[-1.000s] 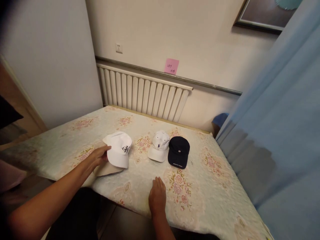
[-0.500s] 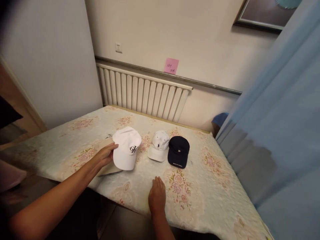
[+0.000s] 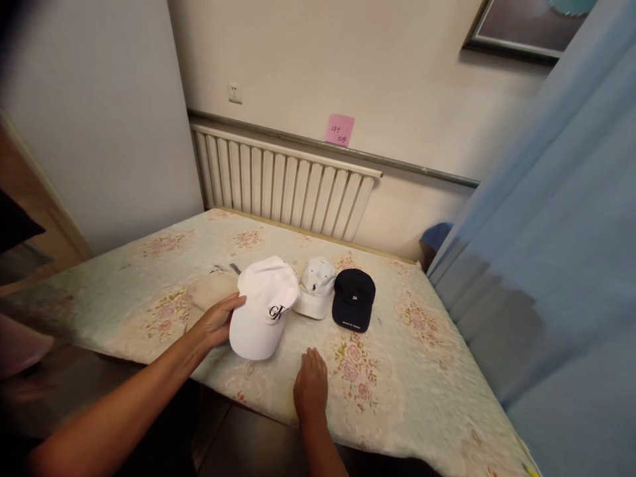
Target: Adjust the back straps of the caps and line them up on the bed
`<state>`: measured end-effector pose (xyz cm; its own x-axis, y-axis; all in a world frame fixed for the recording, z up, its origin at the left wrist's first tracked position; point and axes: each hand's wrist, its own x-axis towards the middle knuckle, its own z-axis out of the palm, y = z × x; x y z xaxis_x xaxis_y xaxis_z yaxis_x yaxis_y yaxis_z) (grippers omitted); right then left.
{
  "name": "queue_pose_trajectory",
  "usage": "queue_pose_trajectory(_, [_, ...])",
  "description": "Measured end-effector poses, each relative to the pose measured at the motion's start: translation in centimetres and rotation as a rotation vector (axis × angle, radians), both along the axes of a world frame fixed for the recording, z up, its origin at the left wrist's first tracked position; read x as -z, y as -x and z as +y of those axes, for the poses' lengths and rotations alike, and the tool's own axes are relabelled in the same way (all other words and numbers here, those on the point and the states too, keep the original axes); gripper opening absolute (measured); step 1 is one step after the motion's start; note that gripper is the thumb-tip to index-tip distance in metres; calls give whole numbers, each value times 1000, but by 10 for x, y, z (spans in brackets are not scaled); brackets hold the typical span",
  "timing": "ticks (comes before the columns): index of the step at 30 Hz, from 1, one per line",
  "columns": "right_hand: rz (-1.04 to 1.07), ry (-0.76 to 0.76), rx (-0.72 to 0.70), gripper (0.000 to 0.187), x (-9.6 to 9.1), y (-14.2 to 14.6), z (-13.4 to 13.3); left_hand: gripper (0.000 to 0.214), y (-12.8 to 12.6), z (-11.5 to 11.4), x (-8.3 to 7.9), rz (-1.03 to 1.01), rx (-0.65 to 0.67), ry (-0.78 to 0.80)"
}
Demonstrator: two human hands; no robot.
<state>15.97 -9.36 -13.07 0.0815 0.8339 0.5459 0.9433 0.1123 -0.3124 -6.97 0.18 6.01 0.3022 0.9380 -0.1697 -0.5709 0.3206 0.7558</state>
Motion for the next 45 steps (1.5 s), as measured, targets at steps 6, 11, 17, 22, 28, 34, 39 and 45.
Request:
queue_pose_trajectory(6, [64, -5, -21, 39, 0, 0, 0, 42, -9, -14, 8, -19, 6, 6])
queue_pose_trajectory(11, [153, 0, -49, 40, 1, -2, -1, 45, -18, -25, 13, -23, 5, 29])
queue_pose_trajectory(17, [338, 31, -34, 39, -4, 1, -10, 42, -33, -36, 17, -19, -57, 51])
queue_pose_trajectory(22, [534, 67, 10, 40, -15, 6, -24, 35, -45, -46, 17, -18, -101, 33])
queue_pose_trajectory(28, [670, 88, -34, 43, -51, 24, -42, 45, -62, -64, 17, -35, -117, -31])
queue_pose_trajectory(34, [630, 133, -259, 58, -97, 53, -68, 58, -76, -80, 14, -26, -168, -65])
queue_pose_trajectory(39, [561, 179, -274, 64, -96, 61, -78, 53, -83, -89, 12, -14, -194, -109])
queue_pose_trajectory(45, [475, 141, -179, 59, -83, 62, -84, 50, -96, -98, 16, 25, -168, -122])
